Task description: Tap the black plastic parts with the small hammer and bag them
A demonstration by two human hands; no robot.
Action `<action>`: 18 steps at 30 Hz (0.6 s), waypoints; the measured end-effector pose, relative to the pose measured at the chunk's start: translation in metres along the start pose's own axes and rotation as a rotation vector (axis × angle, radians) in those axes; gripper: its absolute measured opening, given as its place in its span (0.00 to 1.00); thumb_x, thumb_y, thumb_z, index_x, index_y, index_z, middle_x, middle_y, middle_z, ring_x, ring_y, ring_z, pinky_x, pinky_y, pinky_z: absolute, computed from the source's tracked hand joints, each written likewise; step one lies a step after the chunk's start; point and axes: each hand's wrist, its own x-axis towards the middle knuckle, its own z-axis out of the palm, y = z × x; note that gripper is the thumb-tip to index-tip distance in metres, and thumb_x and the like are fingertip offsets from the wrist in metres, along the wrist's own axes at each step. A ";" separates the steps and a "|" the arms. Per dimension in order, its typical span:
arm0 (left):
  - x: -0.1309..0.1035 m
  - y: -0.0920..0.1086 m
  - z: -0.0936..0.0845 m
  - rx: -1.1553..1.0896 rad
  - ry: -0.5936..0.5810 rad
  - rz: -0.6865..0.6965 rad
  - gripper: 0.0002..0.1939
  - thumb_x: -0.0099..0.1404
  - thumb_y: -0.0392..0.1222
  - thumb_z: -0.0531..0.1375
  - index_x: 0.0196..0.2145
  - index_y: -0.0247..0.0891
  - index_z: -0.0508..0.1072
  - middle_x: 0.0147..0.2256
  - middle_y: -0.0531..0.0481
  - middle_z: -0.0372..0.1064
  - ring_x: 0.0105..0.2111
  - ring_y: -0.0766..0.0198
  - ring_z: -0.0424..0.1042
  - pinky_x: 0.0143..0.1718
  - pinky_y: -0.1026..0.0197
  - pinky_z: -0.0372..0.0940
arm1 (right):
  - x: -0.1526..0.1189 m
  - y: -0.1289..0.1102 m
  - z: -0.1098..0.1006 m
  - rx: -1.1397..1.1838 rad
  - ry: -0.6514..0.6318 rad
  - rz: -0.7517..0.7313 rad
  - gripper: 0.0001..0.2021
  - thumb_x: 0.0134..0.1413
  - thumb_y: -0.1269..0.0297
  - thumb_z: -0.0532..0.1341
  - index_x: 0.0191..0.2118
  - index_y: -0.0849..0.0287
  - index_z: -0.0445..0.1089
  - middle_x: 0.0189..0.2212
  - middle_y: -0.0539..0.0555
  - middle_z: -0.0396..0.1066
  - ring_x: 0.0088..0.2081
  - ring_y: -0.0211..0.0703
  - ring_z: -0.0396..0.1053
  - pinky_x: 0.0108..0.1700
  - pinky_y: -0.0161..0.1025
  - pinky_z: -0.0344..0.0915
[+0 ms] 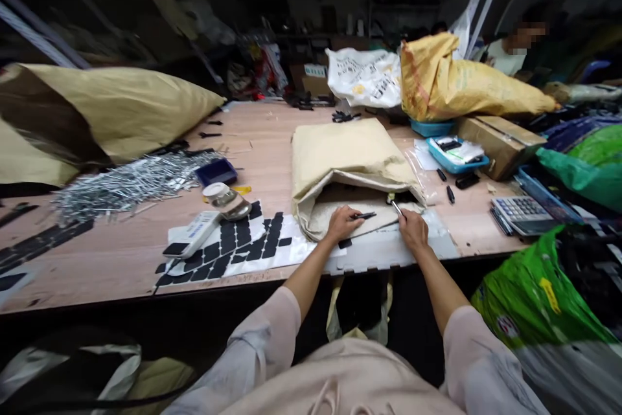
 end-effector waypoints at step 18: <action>0.003 0.000 0.003 -0.062 -0.020 -0.048 0.13 0.63 0.50 0.65 0.45 0.51 0.82 0.40 0.52 0.73 0.45 0.59 0.66 0.49 0.58 0.60 | -0.041 -0.054 0.002 0.128 -0.032 -0.145 0.18 0.65 0.62 0.55 0.54 0.56 0.76 0.38 0.57 0.76 0.39 0.47 0.73 0.42 0.38 0.67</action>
